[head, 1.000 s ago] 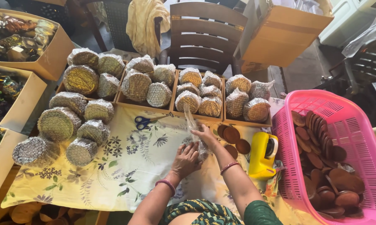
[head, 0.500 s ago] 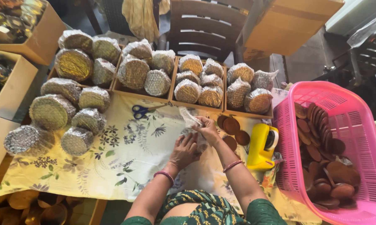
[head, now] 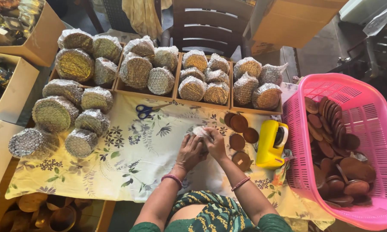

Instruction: The person wraps round wooden items in bubble wrap and places the wrapped pieces into cardboard boxes on the table. They take brown wooden discs from a pink basket, wrap pieces one at a time, and arrange the wrapped items in the boxes.

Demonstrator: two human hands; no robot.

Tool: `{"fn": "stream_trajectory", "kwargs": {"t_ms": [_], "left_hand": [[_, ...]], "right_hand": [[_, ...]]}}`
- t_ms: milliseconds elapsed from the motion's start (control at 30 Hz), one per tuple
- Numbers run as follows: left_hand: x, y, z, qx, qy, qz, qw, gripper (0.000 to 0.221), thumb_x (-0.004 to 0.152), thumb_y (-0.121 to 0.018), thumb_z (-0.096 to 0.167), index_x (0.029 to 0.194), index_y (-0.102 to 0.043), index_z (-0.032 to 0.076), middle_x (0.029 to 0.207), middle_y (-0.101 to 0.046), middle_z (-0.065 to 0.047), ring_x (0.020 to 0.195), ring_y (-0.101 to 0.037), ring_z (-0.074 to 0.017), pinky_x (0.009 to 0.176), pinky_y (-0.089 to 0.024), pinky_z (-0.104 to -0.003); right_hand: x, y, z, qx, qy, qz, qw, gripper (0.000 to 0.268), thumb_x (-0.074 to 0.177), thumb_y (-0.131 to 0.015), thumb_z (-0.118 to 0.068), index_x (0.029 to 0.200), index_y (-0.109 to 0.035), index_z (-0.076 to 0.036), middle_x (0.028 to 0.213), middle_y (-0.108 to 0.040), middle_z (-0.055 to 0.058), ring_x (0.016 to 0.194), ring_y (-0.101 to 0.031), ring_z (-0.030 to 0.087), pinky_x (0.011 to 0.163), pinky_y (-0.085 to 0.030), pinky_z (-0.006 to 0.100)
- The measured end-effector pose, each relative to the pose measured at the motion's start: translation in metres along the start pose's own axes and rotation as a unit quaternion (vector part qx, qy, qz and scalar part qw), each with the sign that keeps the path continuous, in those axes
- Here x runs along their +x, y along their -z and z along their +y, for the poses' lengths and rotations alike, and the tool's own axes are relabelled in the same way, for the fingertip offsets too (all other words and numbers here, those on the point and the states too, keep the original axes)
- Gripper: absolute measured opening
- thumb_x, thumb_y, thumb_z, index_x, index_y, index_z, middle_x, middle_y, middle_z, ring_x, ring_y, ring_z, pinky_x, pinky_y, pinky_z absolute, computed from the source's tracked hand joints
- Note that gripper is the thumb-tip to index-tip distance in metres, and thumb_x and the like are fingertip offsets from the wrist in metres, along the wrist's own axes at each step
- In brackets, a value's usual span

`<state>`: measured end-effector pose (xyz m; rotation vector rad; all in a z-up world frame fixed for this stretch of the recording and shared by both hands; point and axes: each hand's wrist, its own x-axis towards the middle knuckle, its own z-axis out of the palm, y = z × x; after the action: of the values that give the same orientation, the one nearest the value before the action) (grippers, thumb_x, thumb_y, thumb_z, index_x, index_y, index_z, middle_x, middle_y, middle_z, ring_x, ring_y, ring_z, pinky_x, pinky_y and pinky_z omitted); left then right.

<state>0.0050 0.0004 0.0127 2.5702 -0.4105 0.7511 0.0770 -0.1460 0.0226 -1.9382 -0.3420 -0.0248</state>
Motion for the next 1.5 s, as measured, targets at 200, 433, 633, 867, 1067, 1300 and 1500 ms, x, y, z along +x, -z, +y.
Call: {"fn": "stream_trajectory", "kwargs": {"t_ms": [200,433,633,867,1067,1300,1500], "left_hand": [[-0.010,-0.015,-0.004,-0.018,0.010,-0.003,1.000,0.054,0.081,-0.077,0.040,0.119,-0.063,0.005,0.121,-0.066,-0.015,0.129,-0.056,-0.0340,0.121,-0.031,-0.054],[-0.017,-0.020,-0.007,-0.015,0.011,-0.016,1.000,0.061,0.081,-0.076,0.039,0.128,-0.062,0.003,0.137,-0.055,-0.022,0.135,-0.049,-0.0332,0.124,-0.029,-0.053],[-0.018,-0.021,-0.008,-0.015,0.011,0.009,1.000,0.060,0.085,-0.077,0.035,0.131,-0.061,0.000,0.142,-0.052,-0.020,0.141,-0.047,-0.0306,0.126,-0.032,-0.049],[-0.010,-0.007,-0.002,-0.024,0.012,0.006,1.000,0.049,0.088,-0.076,0.041,0.119,-0.063,0.005,0.134,-0.061,-0.015,0.136,-0.054,-0.0314,0.119,-0.035,-0.050],[-0.012,-0.004,-0.001,-0.031,0.030,0.019,0.999,0.056,0.088,-0.079,0.040,0.126,-0.059,0.005,0.130,-0.066,-0.012,0.134,-0.058,-0.0269,0.120,-0.036,-0.048],[-0.022,-0.021,-0.004,-0.098,0.042,0.068,0.992,0.068,0.078,-0.087,0.032,0.126,-0.046,0.009,0.133,-0.063,-0.013,0.136,-0.056,-0.0313,0.121,-0.036,-0.050],[-0.027,-0.019,-0.006,-0.064,0.096,0.000,0.993,0.077,0.074,-0.077,0.008,0.147,-0.050,0.010,0.146,-0.053,-0.015,0.139,-0.053,-0.0315,0.122,-0.042,-0.042]], "right_hand": [[-0.014,0.003,0.013,0.088,0.052,0.003,0.995,0.030,0.090,-0.059,0.010,0.117,-0.063,-0.003,0.117,-0.074,0.012,0.113,-0.072,0.021,0.101,-0.056,0.030],[-0.008,0.013,-0.031,-0.102,0.051,-0.063,0.991,0.041,0.088,-0.067,0.003,0.128,-0.063,-0.006,0.112,-0.070,0.015,0.105,-0.071,0.029,0.092,-0.057,0.035],[0.005,0.016,-0.036,-0.183,0.220,-0.078,0.955,0.065,0.078,-0.069,0.001,0.142,-0.055,-0.002,0.121,-0.065,0.020,0.111,-0.063,0.037,0.097,-0.052,0.044],[0.012,0.026,-0.016,-0.006,-0.010,-0.086,0.996,0.026,0.092,-0.070,-0.003,0.117,-0.074,-0.004,0.112,-0.070,0.013,0.100,-0.070,0.025,0.086,-0.057,0.034],[-0.013,0.026,-0.028,-0.120,0.173,-0.102,0.972,0.038,0.085,-0.063,0.011,0.115,-0.076,-0.007,0.124,-0.073,0.010,0.117,-0.070,0.028,0.102,-0.056,0.037],[-0.021,0.032,-0.029,-0.100,0.211,-0.131,0.963,0.039,0.083,-0.066,0.010,0.119,-0.073,-0.003,0.129,-0.071,0.014,0.129,-0.063,0.031,0.116,-0.045,0.042],[-0.027,0.033,-0.021,-0.185,0.289,-0.142,0.929,0.034,0.079,-0.071,0.003,0.112,-0.074,-0.004,0.128,-0.070,0.014,0.129,-0.062,0.033,0.115,-0.046,0.046]]}}
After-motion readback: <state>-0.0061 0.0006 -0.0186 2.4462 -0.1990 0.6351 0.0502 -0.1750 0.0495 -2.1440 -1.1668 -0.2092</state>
